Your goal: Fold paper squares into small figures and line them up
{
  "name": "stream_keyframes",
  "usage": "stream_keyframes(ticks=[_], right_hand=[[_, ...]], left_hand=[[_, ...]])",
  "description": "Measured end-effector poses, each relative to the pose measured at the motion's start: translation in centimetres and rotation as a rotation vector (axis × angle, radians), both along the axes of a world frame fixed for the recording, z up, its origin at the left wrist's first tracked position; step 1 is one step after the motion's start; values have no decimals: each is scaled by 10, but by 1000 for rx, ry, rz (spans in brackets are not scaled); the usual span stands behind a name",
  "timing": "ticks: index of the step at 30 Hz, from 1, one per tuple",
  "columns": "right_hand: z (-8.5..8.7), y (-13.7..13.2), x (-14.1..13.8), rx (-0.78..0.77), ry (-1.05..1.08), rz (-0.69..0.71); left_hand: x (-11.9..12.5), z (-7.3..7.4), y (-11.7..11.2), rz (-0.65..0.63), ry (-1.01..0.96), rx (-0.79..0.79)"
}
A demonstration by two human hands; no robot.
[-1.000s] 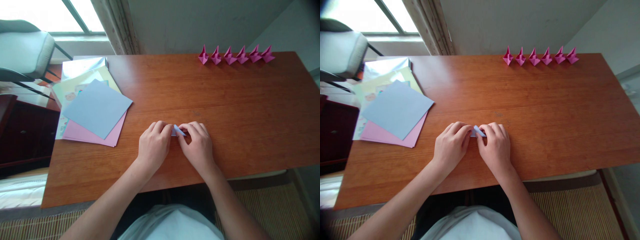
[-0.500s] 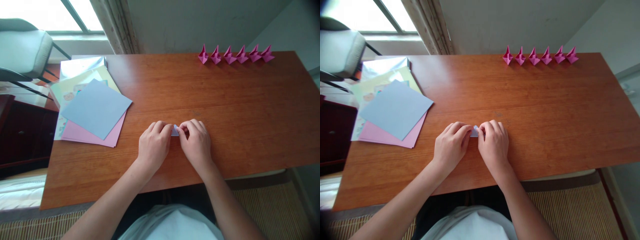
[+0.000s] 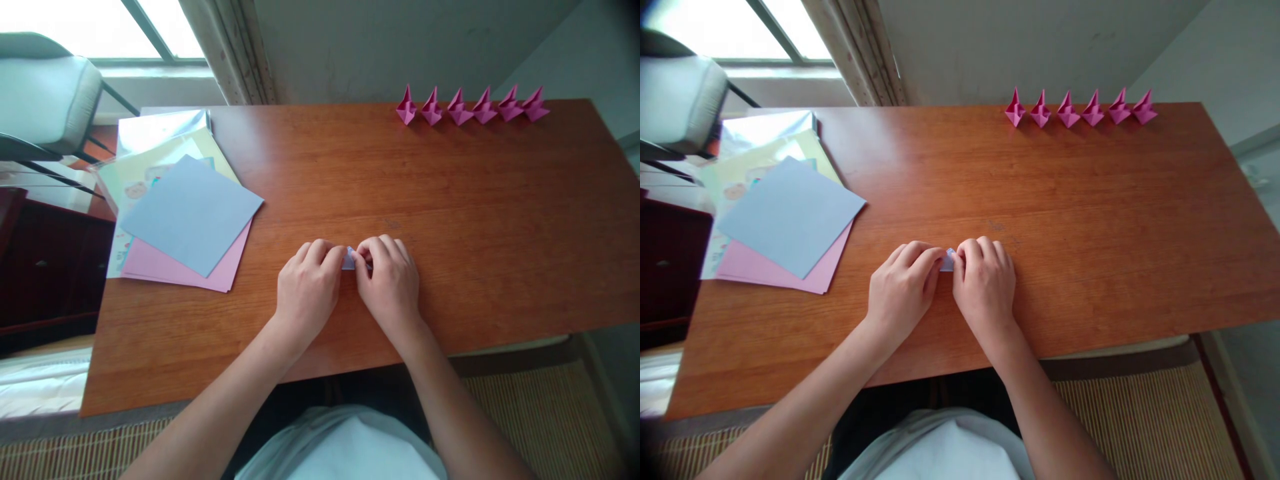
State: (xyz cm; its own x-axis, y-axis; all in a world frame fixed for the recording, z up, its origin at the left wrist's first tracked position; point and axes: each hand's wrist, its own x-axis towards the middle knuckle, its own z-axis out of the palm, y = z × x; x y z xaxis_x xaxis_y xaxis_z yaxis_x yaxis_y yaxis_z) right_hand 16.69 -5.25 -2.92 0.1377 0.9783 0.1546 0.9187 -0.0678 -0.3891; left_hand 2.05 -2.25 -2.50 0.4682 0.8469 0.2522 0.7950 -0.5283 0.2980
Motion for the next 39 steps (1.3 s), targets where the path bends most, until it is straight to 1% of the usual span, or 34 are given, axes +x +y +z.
stream_keyframes(ticks=[2,4,6,9,12,14,17,22,32,39], right_hand=[[1,2,1,-16,12,2],[3,4,3,-43,37,5],[6,7,6,-70,69,10],[10,13,11,-112,123,27],[15,20,16,-176,159,45],[17,23,17,-211,164,47],[19,25,18,-239,163,47],[20,23,17,-238,149,50],[22,22,17,-248,151,52],[22,22,17,-253,154,53]], left_hand=[[-2,2,-2,-8,-3,2],[-4,5,-8,-25,2,5],[-8,8,-20,-71,1,28],[-11,11,-43,-178,-18,91],[-8,12,-61,-205,44,60],[-4,12,-66,-222,79,21],[1,12,-66,-243,113,-44],[2,12,-61,-256,141,-81],[-4,9,-54,-288,143,-34],[-8,3,-56,-328,171,-63]])
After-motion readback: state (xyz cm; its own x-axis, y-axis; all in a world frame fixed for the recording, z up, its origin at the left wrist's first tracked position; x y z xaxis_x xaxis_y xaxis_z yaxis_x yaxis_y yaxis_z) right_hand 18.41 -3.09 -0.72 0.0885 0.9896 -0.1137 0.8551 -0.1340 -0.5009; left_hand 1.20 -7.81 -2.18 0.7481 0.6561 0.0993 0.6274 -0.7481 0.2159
